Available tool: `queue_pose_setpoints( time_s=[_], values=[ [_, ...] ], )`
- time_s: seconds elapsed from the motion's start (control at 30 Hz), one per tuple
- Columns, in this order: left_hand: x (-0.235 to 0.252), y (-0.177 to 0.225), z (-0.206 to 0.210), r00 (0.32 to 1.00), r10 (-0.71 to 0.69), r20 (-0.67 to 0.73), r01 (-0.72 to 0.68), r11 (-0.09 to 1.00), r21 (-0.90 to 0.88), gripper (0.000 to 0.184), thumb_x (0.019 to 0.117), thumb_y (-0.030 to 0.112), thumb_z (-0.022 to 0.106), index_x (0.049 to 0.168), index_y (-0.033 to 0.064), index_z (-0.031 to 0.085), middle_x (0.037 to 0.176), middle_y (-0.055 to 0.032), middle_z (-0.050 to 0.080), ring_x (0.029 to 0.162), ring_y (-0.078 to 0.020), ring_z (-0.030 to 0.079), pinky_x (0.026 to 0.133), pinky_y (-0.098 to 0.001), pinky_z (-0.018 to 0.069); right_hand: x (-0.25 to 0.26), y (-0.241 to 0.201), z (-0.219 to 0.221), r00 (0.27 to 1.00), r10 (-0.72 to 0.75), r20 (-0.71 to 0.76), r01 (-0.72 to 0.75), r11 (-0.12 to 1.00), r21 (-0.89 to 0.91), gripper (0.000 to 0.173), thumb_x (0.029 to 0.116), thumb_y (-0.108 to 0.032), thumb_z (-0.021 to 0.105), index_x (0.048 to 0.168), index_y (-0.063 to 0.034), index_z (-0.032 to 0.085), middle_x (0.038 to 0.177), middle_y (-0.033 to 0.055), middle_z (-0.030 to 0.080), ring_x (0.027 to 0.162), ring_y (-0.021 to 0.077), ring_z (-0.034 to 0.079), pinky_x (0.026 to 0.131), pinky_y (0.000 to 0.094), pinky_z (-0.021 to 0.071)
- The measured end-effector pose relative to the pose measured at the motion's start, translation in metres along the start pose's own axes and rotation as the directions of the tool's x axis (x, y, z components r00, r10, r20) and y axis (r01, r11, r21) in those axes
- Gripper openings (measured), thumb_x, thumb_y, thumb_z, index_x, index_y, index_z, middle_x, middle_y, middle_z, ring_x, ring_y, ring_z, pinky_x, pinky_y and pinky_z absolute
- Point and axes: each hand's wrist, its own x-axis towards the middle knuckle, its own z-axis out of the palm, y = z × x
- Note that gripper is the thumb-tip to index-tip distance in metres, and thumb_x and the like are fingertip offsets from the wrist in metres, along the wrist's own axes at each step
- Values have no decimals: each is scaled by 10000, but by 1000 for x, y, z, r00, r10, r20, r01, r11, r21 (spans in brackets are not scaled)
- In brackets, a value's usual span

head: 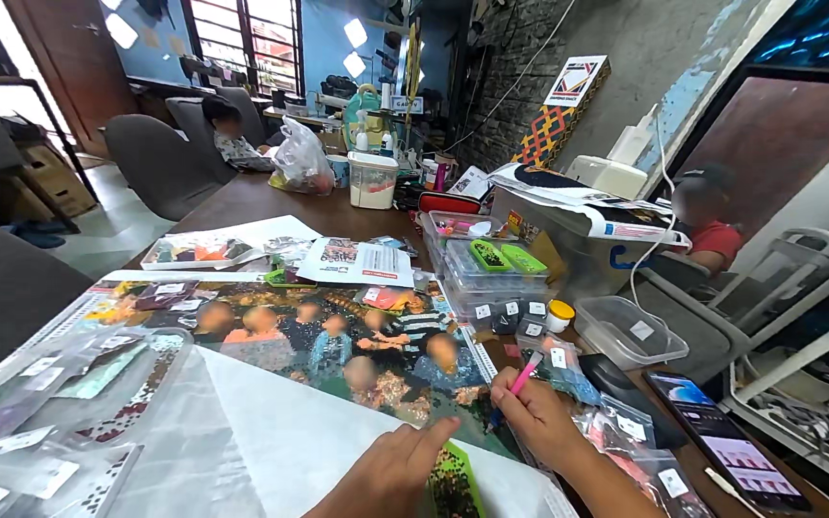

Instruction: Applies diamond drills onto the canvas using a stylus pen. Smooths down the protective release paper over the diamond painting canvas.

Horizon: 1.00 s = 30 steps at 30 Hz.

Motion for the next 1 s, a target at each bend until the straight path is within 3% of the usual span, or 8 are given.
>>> queue_pose_setpoints(
  time_s=[0.57,1.0],
  values=[
    [0,0,0,1000,7,10,-7,1000,26,1019,726,488,855,1479,-54,434,1246,-232,673,1050,-407,672,871,-562,540,0,1,1,1000,-17,-1,17,1000,-10,277,1052,-247,463,878,-74,590,633,-75,465,548,-56,420,527,120,359],
    [0,1,-1,1000,-2,14,1,1000,15,1007,722,461,867,1478,-51,443,1244,-235,672,1040,-413,672,866,-571,537,-2,-5,1,998,22,-57,-23,999,-24,275,1033,-247,496,864,-67,618,622,-77,502,542,-60,462,524,123,397]
  ],
)
